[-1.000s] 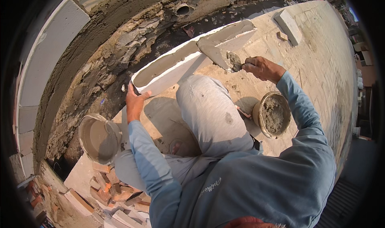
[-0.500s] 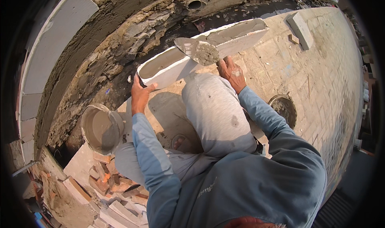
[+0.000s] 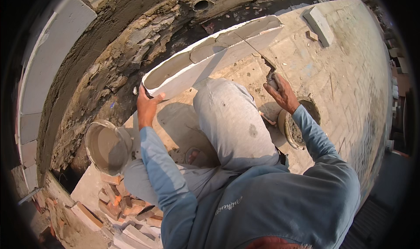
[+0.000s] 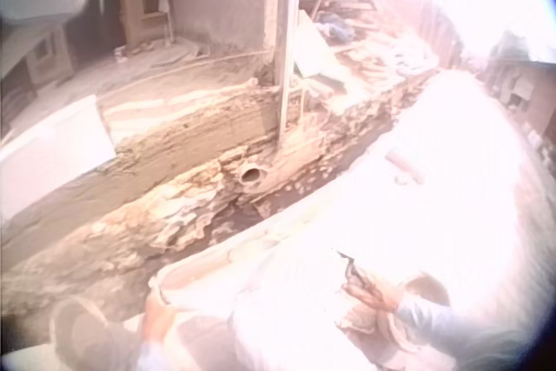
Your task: The person applies mortar to a wall using a trowel and places white rectangular tiles onto the surface. They use a hammer to tap the tiles into position and a measuring tape to check alignment. The person continues to apply mortar and install tiles along the wall.
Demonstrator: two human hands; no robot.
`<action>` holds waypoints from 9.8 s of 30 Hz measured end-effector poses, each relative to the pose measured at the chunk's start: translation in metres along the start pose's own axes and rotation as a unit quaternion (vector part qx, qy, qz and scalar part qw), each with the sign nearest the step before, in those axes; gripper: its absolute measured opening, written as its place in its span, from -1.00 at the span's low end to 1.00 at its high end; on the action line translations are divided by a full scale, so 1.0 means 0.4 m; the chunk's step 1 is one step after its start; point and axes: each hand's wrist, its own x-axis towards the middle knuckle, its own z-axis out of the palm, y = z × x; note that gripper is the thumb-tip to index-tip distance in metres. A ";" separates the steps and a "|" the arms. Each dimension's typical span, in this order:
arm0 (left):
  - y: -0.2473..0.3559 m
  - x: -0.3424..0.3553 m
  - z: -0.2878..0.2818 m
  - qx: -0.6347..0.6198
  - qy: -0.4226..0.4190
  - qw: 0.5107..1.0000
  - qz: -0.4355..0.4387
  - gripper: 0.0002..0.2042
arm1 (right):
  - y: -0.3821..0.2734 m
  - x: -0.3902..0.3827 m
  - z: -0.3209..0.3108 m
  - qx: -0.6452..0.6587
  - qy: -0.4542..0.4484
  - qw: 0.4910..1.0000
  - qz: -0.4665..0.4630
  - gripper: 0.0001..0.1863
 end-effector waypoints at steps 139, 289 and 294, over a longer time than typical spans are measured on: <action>1.448 -0.067 -0.169 -0.176 0.169 0.877 -0.413 -0.57 | -0.548 0.506 -0.507 0.705 -0.149 0.459 0.520 -0.27; 0.842 0.984 -0.573 0.386 0.092 0.907 0.141 -0.46 | 0.082 0.056 0.104 0.194 -0.116 0.776 0.589 -0.68; 0.830 0.977 -0.576 0.321 0.080 0.939 0.094 -0.46 | 0.129 0.051 0.187 0.219 -0.069 0.774 0.590 -0.69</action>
